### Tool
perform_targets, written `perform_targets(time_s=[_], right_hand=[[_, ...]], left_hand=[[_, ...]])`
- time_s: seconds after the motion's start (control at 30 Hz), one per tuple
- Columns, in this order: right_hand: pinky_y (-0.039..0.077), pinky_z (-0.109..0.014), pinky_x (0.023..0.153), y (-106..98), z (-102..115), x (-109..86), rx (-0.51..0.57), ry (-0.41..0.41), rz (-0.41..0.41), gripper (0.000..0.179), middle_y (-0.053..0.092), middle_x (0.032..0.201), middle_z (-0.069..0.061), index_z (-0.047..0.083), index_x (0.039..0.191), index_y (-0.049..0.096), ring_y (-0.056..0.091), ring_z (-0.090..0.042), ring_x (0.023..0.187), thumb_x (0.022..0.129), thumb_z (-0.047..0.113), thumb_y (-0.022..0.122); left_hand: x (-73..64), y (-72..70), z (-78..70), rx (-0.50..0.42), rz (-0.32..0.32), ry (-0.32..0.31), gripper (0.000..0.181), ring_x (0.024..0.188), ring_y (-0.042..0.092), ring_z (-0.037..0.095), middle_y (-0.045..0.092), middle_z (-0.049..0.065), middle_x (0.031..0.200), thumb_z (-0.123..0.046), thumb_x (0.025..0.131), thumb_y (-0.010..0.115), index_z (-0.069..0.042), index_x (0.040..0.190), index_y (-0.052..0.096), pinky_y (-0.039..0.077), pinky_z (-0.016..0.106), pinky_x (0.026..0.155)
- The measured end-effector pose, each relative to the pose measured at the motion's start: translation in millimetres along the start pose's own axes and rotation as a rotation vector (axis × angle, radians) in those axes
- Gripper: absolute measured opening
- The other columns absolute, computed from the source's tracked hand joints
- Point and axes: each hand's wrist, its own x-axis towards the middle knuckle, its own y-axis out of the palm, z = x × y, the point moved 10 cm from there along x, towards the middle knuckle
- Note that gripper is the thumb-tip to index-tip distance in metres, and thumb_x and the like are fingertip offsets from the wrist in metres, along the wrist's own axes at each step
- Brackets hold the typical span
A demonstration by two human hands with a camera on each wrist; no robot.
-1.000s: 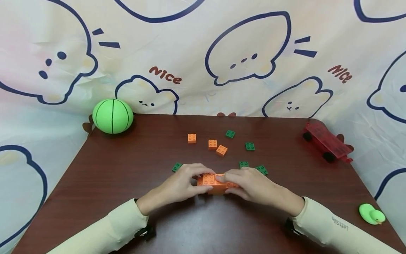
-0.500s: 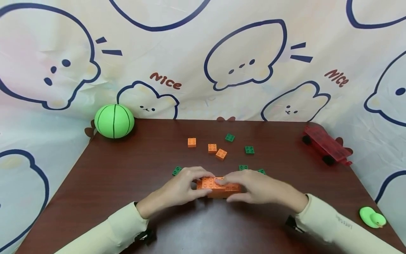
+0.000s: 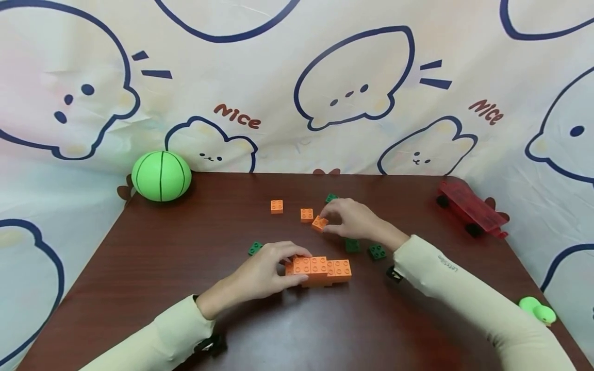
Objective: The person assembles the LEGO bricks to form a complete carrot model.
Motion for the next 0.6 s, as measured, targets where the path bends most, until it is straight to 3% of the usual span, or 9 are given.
perform_targets(time_s=[0.2, 0.37, 0.6], right_hand=[[0.059, -0.033, 0.077, 16.5, -8.3, 7.5, 0.003, 0.027, -0.007, 0.024, 0.078, 0.104, 0.002, 0.019, 0.104, 0.078, 0.067, -0.015, 0.088, 0.086, 0.034, 0.085], [0.048, -0.024, 0.06, 16.7, -12.9, 6.9, 0.016, 0.063, -0.048, 0.018, 0.073, 0.087, 0.005, 0.02, 0.09, 0.073, 0.056, -0.009, 0.069, 0.085, 0.032, 0.086], [0.061, -0.029, 0.078, -6.1, 3.3, -13.5, 0.152, 0.037, -0.052, 0.013, 0.076, 0.095, 0.004, 0.019, 0.095, 0.075, 0.07, -0.012, 0.084, 0.087, 0.022, 0.084]], left_hand=[[5.4, 1.7, -5.8, 0.02, -0.01, -0.002, 0.043, 0.098, 0.063, 0.005, 0.071, -0.007, 0.121, -0.036, 0.089, 0.082, -0.023, 0.128, 0.07, 0.055, 0.025, 0.083], [11.5, 4.9, -10.2, 0.039, -0.015, 0.005, 0.036, 0.099, 0.066, 0.004, 0.073, -0.009, 0.117, -0.036, 0.092, 0.078, -0.024, 0.125, 0.072, 0.055, 0.029, 0.088], [12.3, 5.0, -9.3, 0.055, 0.018, 0.01, 0.031, 0.093, 0.066, 0.002, 0.075, -0.008, 0.112, -0.031, 0.094, 0.077, -0.02, 0.123, 0.074, 0.055, 0.023, 0.082]])
